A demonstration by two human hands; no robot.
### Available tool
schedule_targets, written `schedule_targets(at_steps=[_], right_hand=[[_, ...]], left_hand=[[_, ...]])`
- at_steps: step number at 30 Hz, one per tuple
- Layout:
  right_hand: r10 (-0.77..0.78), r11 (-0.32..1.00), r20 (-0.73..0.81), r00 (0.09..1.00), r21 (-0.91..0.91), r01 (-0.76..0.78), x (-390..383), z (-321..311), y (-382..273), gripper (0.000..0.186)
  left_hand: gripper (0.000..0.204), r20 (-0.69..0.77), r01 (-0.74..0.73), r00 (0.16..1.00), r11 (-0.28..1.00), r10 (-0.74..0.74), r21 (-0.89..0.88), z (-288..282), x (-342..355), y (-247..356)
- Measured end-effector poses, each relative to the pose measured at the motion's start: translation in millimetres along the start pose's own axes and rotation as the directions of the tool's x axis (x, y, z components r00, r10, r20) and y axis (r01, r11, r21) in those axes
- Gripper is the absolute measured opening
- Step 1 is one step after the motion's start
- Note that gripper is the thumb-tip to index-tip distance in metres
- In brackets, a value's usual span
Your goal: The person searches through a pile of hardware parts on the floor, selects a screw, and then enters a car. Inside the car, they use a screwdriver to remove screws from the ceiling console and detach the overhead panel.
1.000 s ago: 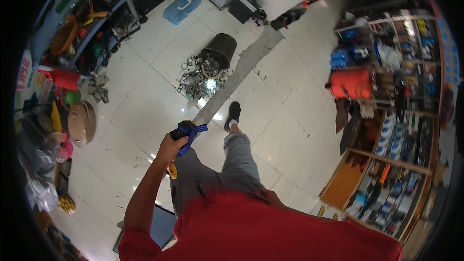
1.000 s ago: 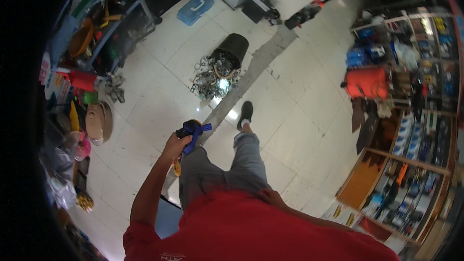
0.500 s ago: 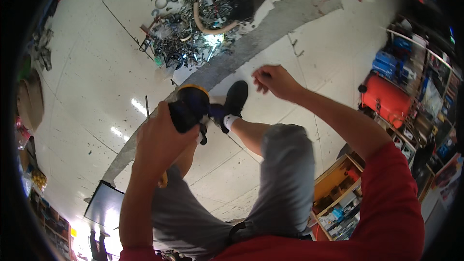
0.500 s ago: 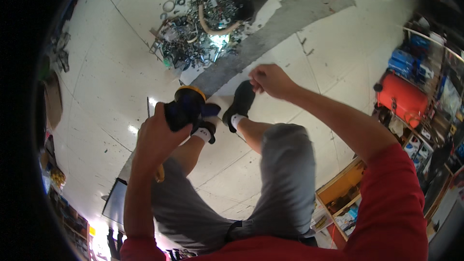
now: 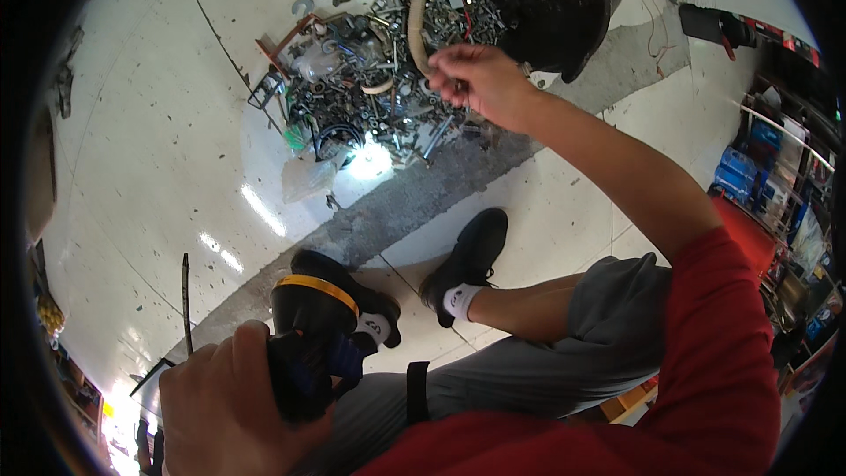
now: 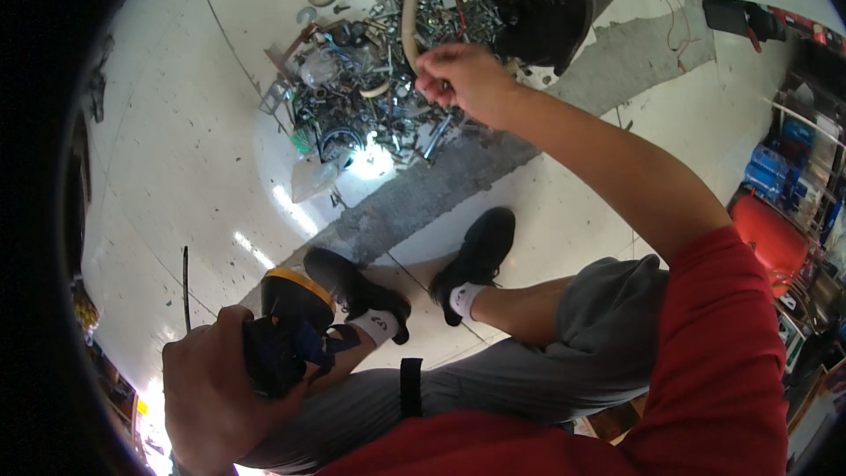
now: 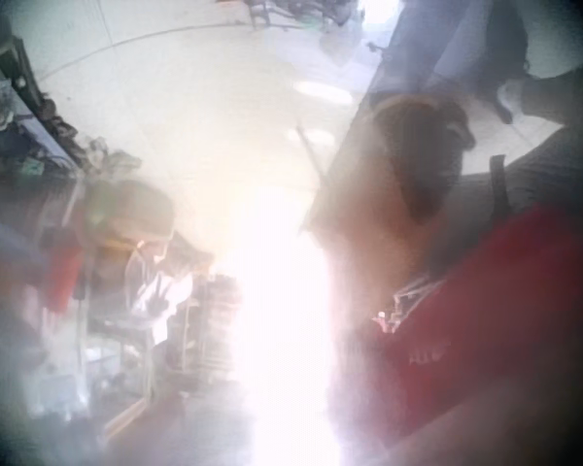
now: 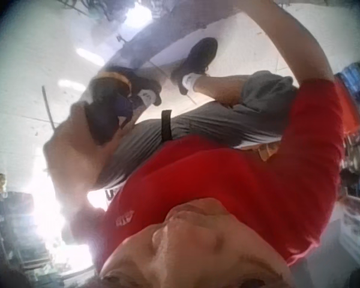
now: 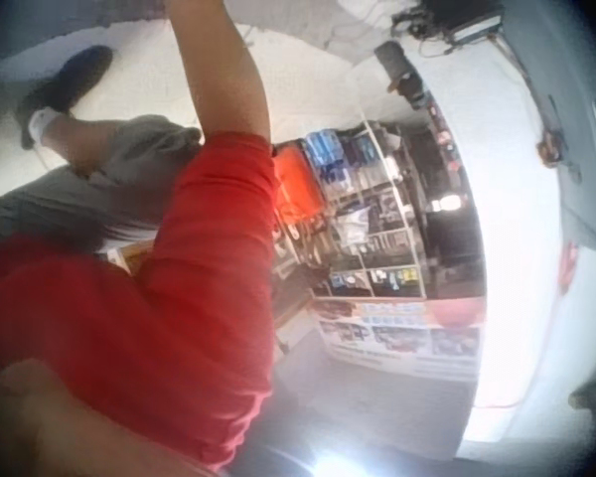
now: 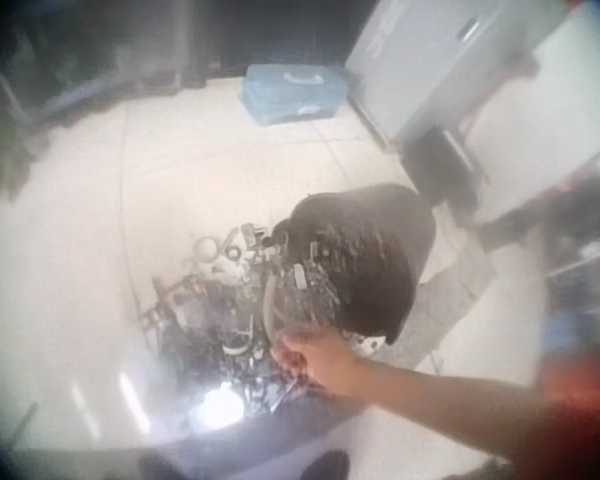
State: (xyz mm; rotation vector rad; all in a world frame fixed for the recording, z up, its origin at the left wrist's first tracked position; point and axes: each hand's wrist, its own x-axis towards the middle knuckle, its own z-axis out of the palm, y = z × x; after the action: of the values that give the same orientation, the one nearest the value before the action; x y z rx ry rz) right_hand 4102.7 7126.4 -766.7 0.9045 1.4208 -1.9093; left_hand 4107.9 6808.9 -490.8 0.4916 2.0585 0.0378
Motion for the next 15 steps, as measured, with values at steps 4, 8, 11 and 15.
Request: schedule_targets(at_steps=[4,8,11,15], right_hand=[[-0.18,0.941,-0.264,0.947,0.236,0.244,32,-9,-35,0.012],[-0.187,0.878,-0.539,0.822,0.283,0.385,52,-20,-57,0.012],[-0.164,0.801,-0.633,0.756,0.362,0.477,64,-34,-69,0.01],[-0.172,0.767,-0.693,0.701,0.352,0.536,75,-58,-80,0.009]], left_hand=[[0.044,0.0,0.008,1.0,1.0,-0.008,0.0,-7,-9,1],[0.043,-0.055,-0.003,0.998,1.0,0.003,0.005,-8,-14,-6],[0.043,-0.097,-0.004,0.995,1.0,0.004,-0.003,-5,-20,-12],[0.043,-0.12,-0.001,0.993,1.0,-0.001,-0.023,-4,-26,-16]])
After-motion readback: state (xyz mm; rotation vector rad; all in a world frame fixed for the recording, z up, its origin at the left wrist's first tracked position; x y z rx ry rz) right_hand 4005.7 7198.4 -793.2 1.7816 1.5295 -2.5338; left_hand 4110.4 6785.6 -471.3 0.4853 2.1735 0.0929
